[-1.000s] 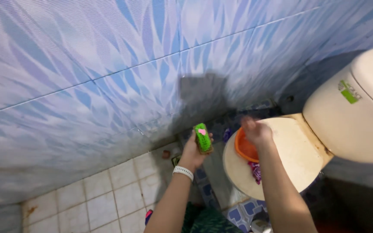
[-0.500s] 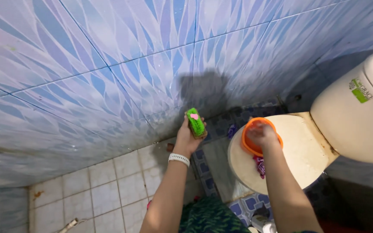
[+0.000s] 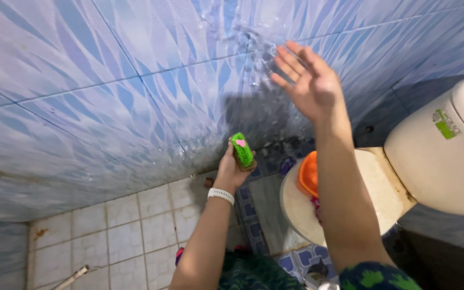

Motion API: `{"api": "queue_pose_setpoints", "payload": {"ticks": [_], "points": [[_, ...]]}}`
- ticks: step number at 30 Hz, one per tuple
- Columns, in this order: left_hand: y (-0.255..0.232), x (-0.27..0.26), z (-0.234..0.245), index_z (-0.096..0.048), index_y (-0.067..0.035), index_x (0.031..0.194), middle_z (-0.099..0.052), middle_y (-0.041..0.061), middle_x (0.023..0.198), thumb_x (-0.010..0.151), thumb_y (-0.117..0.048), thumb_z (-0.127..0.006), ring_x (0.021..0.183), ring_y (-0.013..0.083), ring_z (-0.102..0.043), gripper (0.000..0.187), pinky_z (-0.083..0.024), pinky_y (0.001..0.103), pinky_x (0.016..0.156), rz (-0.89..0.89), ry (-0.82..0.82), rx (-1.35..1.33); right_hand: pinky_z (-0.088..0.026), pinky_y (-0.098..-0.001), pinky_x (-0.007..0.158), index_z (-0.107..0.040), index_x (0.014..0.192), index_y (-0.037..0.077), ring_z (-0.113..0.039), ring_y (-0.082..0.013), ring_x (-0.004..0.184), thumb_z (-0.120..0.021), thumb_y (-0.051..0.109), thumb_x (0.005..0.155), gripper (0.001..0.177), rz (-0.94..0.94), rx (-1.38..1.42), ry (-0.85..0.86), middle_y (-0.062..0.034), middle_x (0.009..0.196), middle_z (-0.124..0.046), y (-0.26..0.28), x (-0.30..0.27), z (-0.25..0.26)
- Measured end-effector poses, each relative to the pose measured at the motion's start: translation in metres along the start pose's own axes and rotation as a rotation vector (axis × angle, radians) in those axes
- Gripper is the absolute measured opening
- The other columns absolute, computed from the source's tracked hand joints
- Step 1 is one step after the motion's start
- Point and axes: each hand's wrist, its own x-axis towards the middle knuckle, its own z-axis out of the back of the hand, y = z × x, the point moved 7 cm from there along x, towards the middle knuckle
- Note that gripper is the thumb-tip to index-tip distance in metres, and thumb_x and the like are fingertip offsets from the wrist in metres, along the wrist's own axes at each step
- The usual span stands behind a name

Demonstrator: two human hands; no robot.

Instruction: Scrubbing bathroom wall tiles with a small brush.

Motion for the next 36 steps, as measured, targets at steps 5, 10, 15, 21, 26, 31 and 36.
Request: {"api": "queue_pose_setpoints", "payload": {"ticks": [5, 10, 15, 21, 26, 31, 36], "points": [[-0.024, -0.020, -0.001, -0.061, -0.014, 0.124, -0.067, 0.012, 0.105, 0.104, -0.059, -0.041, 0.095, 0.0287, -0.065, 0.053, -0.052, 0.048, 0.078, -0.040, 0.018, -0.009, -0.047, -0.0511, 0.110, -0.062, 0.113, 0.009, -0.067, -0.0228, 0.107, -0.057, 0.027, 0.102, 0.022, -0.049, 0.014, -0.370, -0.0090, 0.112, -0.071, -0.070, -0.037, 0.232], [-0.046, -0.039, 0.015, -0.059, -0.016, 0.124, -0.067, 0.011, 0.104, 0.104, -0.059, -0.040, 0.093, 0.0278, -0.064, 0.052, -0.053, 0.048, 0.079, -0.104, -0.043, 0.018, -0.052, -0.0566, 0.099, -0.060, 0.113, 0.009, -0.062, -0.0387, 0.108, -0.053, 0.031, 0.104, 0.025, -0.340, 0.131, -0.993, -0.0206, 0.114, -0.064, -0.174, -0.117, 0.461], [-0.058, -0.045, 0.033, -0.060, -0.017, 0.122, -0.067, 0.011, 0.102, 0.104, -0.058, -0.041, 0.091, 0.0275, -0.064, 0.048, -0.052, 0.046, 0.076, -0.175, -0.020, -0.050, -0.045, -0.0585, 0.109, -0.062, 0.131, 0.015, -0.058, -0.0360, 0.124, -0.050, 0.026, 0.102, 0.033, -0.281, 0.075, -0.960, -0.0135, 0.132, -0.062, -0.173, -0.117, 0.459], [-0.075, -0.038, 0.066, -0.061, -0.017, 0.117, -0.068, 0.014, 0.096, 0.103, -0.063, -0.040, 0.082, 0.0301, -0.061, 0.053, -0.051, 0.045, 0.071, -0.151, 0.002, -0.125, -0.047, -0.0471, 0.114, -0.065, 0.119, -0.002, -0.062, -0.0343, 0.125, -0.053, 0.025, 0.103, 0.034, -0.276, 0.198, -0.390, -0.0187, 0.127, -0.070, -0.151, -0.025, 0.219], [-0.108, -0.071, 0.038, -0.061, -0.015, 0.117, -0.068, 0.014, 0.098, 0.102, -0.062, -0.040, 0.087, 0.0305, -0.063, 0.053, -0.052, 0.047, 0.076, -0.153, -0.033, -0.209, -0.045, -0.0457, 0.114, -0.061, 0.126, -0.006, -0.060, -0.0341, 0.129, -0.051, 0.028, 0.102, 0.043, -0.247, -0.025, 0.196, -0.0200, 0.135, -0.066, -0.138, 0.002, -0.125], [-0.176, -0.136, 0.039, -0.066, -0.015, 0.122, -0.068, 0.007, 0.096, 0.108, -0.052, -0.043, 0.086, 0.0242, -0.065, 0.045, -0.053, 0.042, 0.076, -0.339, 0.255, -0.186, -0.047, -0.0431, 0.091, -0.066, 0.124, 0.003, -0.058, -0.0206, 0.108, -0.062, 0.040, 0.102, 0.043, 0.019, -0.585, -0.036, -0.0063, 0.115, -0.065, -0.235, 0.036, -0.082], [-0.232, -0.201, 0.087, -0.066, -0.011, 0.122, -0.069, 0.006, 0.100, 0.107, -0.039, -0.049, 0.086, 0.0216, -0.065, 0.037, -0.054, 0.039, 0.074, -0.492, 0.192, -0.023, -0.048, -0.0535, 0.098, -0.064, 0.123, 0.004, -0.064, -0.0325, 0.109, -0.050, 0.057, 0.097, 0.061, -0.638, -0.126, 0.012, -0.0155, 0.120, -0.068, -0.392, -0.045, -0.129]]}}
